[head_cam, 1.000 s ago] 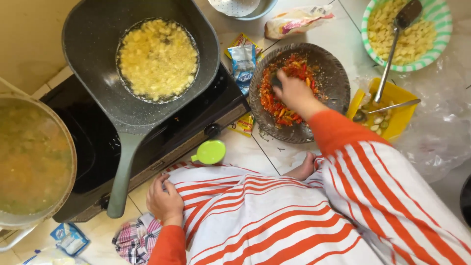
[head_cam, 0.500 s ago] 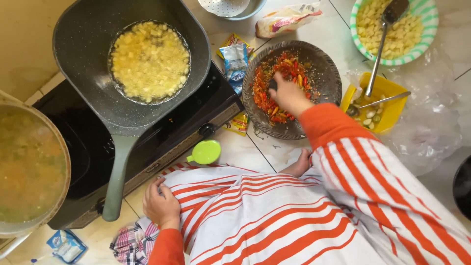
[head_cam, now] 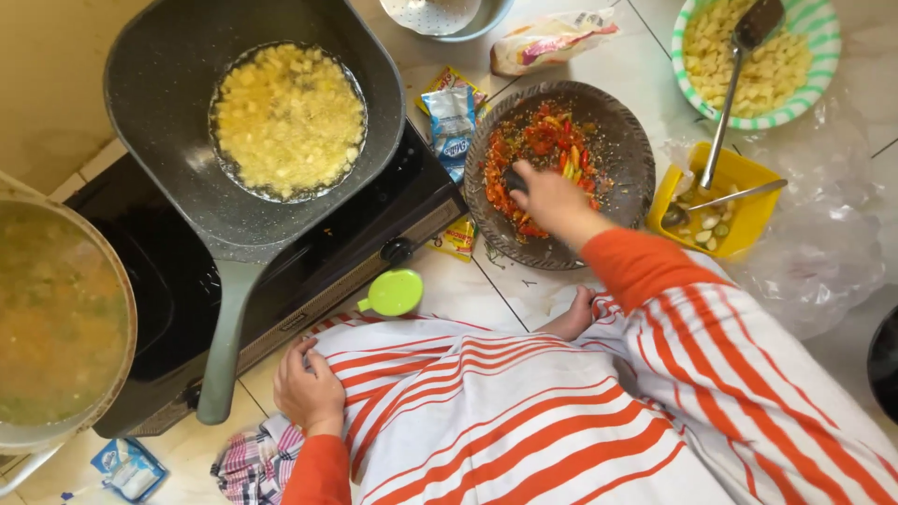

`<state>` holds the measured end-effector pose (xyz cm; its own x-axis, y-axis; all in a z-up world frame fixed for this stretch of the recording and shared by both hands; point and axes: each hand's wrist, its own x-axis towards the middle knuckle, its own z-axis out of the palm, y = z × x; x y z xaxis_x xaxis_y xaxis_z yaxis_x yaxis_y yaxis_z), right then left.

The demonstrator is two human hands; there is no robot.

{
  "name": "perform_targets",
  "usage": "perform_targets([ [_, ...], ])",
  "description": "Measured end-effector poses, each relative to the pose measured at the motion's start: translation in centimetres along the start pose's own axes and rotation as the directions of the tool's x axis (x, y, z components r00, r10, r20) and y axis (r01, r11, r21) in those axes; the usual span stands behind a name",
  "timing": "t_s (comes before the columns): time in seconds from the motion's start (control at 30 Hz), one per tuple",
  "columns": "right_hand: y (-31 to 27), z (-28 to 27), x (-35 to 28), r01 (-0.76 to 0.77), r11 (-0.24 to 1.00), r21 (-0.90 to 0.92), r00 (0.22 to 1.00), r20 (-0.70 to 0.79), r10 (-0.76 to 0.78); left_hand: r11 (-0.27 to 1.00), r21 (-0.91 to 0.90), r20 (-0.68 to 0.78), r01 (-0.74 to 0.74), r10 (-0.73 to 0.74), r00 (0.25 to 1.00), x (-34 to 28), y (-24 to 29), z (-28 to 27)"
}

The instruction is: Grinding chilies and other ingredients in a stone mortar using a pestle to make a paste.

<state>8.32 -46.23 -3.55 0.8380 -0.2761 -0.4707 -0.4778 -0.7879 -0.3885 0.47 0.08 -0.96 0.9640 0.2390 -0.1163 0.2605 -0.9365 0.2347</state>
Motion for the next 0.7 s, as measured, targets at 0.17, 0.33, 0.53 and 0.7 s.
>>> perform_targets([
  [0.17,1.7,1.6,1.8,0.048,0.933,-0.356,0.983,-0.148,-0.107,1.0,0.006,0.008,0.015,-0.015,1.0,0.3,0.3,0.0],
  [0.33,1.3,-2.1,4.9,-0.139,0.986,0.086,0.989,-0.047,0.144,0.999,-0.029,-0.043,-0.044,0.043,0.998,0.2,-0.1,0.2],
  [0.53,2.0,5.0,0.4,-0.022,0.92,-0.391,0.97,-0.23,-0.074,0.999,0.028,-0.038,-0.021,0.022,0.999,0.4,-0.4,0.6],
  [0.7,-1.8,-5.6,2.2,-0.175,0.984,-0.036,0.984,0.006,0.175,1.0,0.023,-0.03,-0.007,0.007,1.0,0.7,-0.1,0.7],
])
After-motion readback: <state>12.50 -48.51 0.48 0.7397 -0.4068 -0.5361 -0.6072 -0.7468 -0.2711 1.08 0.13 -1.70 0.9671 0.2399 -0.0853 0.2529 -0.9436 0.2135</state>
